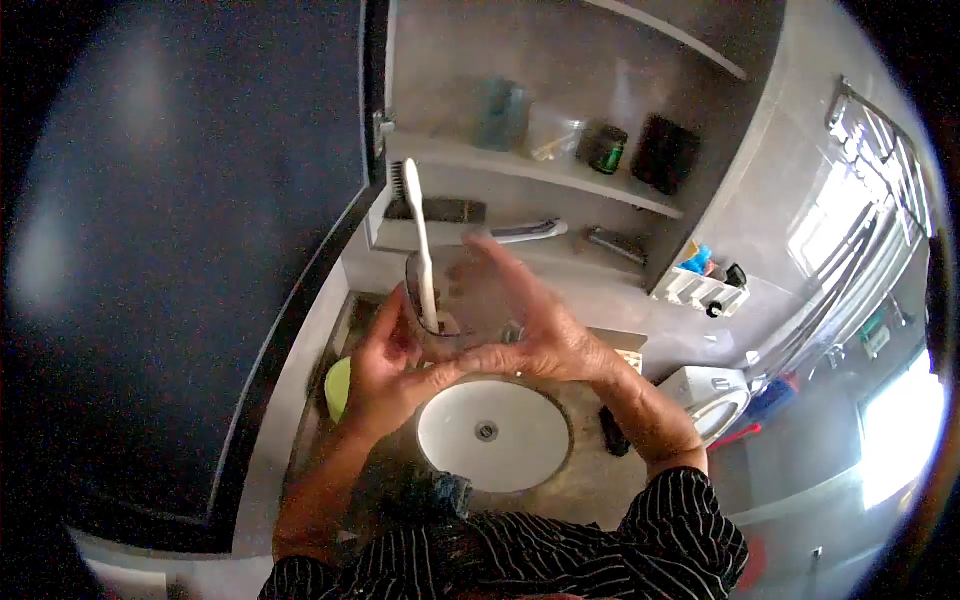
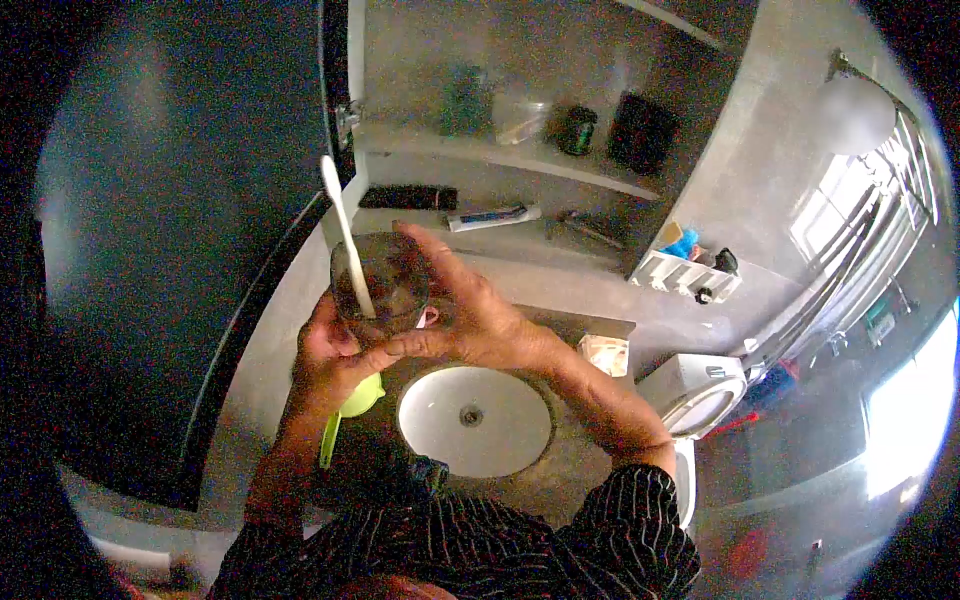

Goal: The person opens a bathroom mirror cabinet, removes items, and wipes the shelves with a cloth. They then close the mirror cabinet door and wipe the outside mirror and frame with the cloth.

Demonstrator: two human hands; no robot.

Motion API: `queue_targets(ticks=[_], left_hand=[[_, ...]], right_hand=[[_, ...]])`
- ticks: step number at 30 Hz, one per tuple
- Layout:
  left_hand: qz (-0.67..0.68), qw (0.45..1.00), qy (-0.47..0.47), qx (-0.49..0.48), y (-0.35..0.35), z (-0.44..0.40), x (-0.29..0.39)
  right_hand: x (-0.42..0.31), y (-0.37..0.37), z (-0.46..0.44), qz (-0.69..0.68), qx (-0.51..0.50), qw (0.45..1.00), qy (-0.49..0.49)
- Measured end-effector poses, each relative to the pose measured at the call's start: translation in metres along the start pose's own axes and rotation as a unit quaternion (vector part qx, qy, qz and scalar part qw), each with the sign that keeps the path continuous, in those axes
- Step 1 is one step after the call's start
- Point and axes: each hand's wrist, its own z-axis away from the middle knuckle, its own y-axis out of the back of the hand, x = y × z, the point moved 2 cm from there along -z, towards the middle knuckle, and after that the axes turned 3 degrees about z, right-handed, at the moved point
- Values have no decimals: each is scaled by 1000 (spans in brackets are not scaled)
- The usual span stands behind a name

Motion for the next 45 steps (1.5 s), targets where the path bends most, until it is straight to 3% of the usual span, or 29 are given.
queue_targets(ticks=[2, 3, 6, 7, 9, 10, 11, 12, 14, 16, 17, 19, 22, 23, 26, 28, 30, 32, 35, 38, 39, 41, 43, 45], left_hand=[[33, 999, 41, -10, -9, -6, 4], [18, 999, 33, -14, -11, -10, 1], [-15, 994, -107, -22, -31, -15, 17], [-117, 983, -144, -1, -26, -14, 16], [-104, 991, -86, 0, -21, -10, 15], [-97, 994, -57, 2, -17, -6, 14], [-116, 992, -53, 1, -5, -1, 8], [-122, 991, -50, 14, 5, 5, 1], [-134, 989, -43, 41, 23, 18, -10], [-132, 988, 7, 78, 36, 34, -18], [-131, 986, 31, 97, 43, 43, -22], [-143, 979, 68, 126, 60, 64, -35], [-161, 965, 111, 176, 84, 101, -48], [-168, 958, 125, 194, 92, 113, -51], [-260, 931, 146, 212, 110, 141, -50], [-275, 935, 74, 212, 127, 169, -60], [-257, 933, 71, 242, 122, 173, -54], [-206, 922, 134, 298, 114, 176, -46], [-220, 926, 125, 279, 117, 178, -47], [-207, 927, 125, 287, 121, 180, -53], [-204, 926, 130, 289, 121, 179, -54], [-198, 926, 141, 291, 122, 179, -55], [-193, 932, 134, 276, 119, 177, -54], [-219, 927, 152, 265, 116, 174, -52]], right_hand=[[-8, 7, -2, -63, -5, 997, -43], [-1, 13, -2, -26, 2, 1000, 15], [-19, 44, -8, 22, 70, 996, 57], [-37, 64, -15, 24, 125, 991, 32], [-72, 112, -33, 82, 229, 956, 166], [-90, 152, -42, 246, 295, 913, 135], [-114, 175, -49, 156, 276, 931, 178], [-119, 229, -63, 162, 352, 909, 155], [-169, 235, -76, 182, 505, 833, 135], [-158, 358, -107, 492, 437, 735, 164], [-144, 401, -117, 632, 396, 661, 82], [-124, 447, -130, 844, 279, 450, -85], [-120, 445, -115, 526, 543, 648, -98], [-109, 459, -111, 439, 447, 779, -32], [-87, 472, -122, 491, 474, 731, -12], [-94, 454, -114, 521, 441, 727, -75], [-93, 450, -112, 538, 421, 718, -136], [-94, 454, -109, 540, 420, 702, -198], [-99, 401, -110, 602, 597, 500, -180], [-110, 347, -119, 682, 623, 383, 22], [-111, 344, -122, 714, 537, 417, 165], [-100, 360, -162, 654, 358, 633, 208], [-62, 421, -213, 753, 88, 587, 285], [-50, 408, -225, 646, 110, 733, 183]])
